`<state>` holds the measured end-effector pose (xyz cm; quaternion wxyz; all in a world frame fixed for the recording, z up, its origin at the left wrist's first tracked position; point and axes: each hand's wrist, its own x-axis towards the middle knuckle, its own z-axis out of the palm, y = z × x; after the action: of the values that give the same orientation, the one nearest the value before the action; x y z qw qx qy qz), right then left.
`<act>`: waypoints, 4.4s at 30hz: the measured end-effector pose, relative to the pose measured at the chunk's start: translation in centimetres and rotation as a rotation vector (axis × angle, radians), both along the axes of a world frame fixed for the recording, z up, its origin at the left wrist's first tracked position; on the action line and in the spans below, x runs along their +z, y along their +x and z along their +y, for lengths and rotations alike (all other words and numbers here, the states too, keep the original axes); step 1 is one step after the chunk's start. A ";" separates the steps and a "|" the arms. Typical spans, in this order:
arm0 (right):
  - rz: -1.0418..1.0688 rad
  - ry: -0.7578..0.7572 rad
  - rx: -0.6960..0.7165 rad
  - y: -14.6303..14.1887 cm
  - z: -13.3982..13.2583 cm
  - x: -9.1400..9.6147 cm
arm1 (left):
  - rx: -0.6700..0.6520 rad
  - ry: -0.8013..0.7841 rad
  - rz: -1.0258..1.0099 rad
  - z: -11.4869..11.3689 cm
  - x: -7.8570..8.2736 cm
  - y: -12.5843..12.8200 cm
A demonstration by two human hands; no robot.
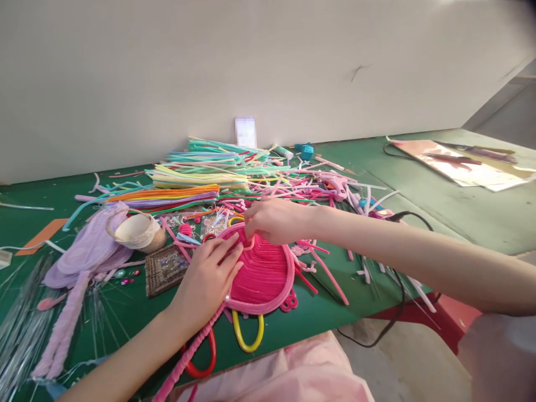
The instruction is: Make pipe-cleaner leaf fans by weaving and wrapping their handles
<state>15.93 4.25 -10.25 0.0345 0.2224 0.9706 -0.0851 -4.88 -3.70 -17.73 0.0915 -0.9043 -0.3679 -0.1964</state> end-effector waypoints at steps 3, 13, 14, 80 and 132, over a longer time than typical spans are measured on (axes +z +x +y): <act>0.011 0.019 -0.013 -0.1 -0.7 -0.1 | 0.036 -0.019 -0.043 -0.2 -0.2 -0.2; -0.029 0.226 0.041 -0.6 -0.5 -1.0 | 0.005 -0.144 -0.065 0.2 -0.3 -0.7; -0.025 0.225 0.039 -0.6 -0.3 -1.0 | -0.006 -0.150 -0.054 0.3 -0.2 -0.7; -0.110 0.208 -0.420 2.0 -2.9 -1.1 | 0.090 -0.299 -0.171 -0.1 -0.1 -2.6; 0.026 0.206 0.200 -5.2 -1.4 -1.7 | 0.255 -0.244 -0.420 -4.4 -1.2 -1.4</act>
<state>10.70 2.83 -11.96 0.0074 0.1260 0.9919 0.0158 -6.26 -8.13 -18.89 -0.0723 -0.7944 -0.5106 -0.3210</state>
